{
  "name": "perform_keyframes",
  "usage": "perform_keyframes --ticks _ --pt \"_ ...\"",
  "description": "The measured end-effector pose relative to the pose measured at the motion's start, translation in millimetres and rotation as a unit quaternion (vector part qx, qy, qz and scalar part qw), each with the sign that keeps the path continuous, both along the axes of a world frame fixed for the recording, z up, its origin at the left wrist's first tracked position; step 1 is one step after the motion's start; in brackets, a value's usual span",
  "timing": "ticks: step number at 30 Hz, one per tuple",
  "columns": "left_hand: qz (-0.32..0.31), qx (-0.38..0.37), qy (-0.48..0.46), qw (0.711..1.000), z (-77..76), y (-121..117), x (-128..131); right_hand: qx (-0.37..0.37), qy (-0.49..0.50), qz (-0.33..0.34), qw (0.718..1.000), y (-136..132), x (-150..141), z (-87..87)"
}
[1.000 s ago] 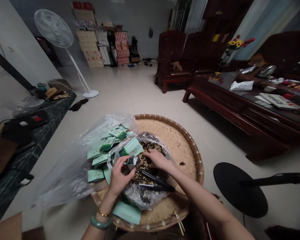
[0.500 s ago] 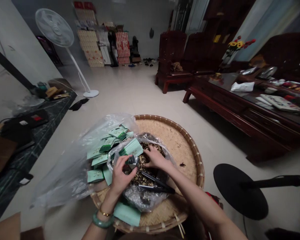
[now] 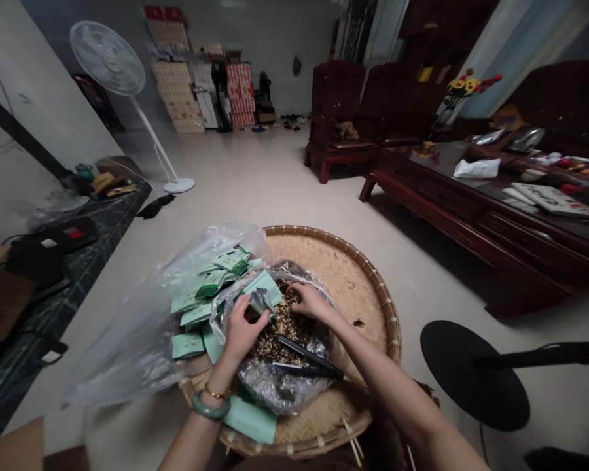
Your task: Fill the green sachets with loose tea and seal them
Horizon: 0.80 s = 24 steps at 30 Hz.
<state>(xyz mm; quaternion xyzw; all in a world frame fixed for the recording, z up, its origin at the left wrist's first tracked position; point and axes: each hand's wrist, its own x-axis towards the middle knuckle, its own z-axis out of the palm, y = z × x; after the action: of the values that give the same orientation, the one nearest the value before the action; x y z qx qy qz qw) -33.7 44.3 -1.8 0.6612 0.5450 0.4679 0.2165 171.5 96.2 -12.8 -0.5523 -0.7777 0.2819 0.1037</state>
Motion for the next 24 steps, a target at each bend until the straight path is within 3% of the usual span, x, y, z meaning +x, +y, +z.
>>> perform_keyframes --ticks 4,12,18,24 --pt "-0.023 0.008 0.01 1.0 3.9 -2.6 -1.4 -0.024 0.029 0.035 0.999 1.9 20.1 1.3" --pt "-0.049 -0.01 0.013 0.999 -2.1 -5.7 -0.3 0.01 0.055 0.018 0.998 -16.4 -5.4 -5.8" --pt "-0.057 -0.016 0.017 0.998 -5.9 -5.6 -3.1 0.042 0.12 -0.017 0.992 -16.1 12.2 -4.2" --pt "-0.059 -0.02 0.018 0.998 -6.3 -7.5 -3.2 0.029 0.094 -0.008 0.995 -28.5 14.8 -17.9"
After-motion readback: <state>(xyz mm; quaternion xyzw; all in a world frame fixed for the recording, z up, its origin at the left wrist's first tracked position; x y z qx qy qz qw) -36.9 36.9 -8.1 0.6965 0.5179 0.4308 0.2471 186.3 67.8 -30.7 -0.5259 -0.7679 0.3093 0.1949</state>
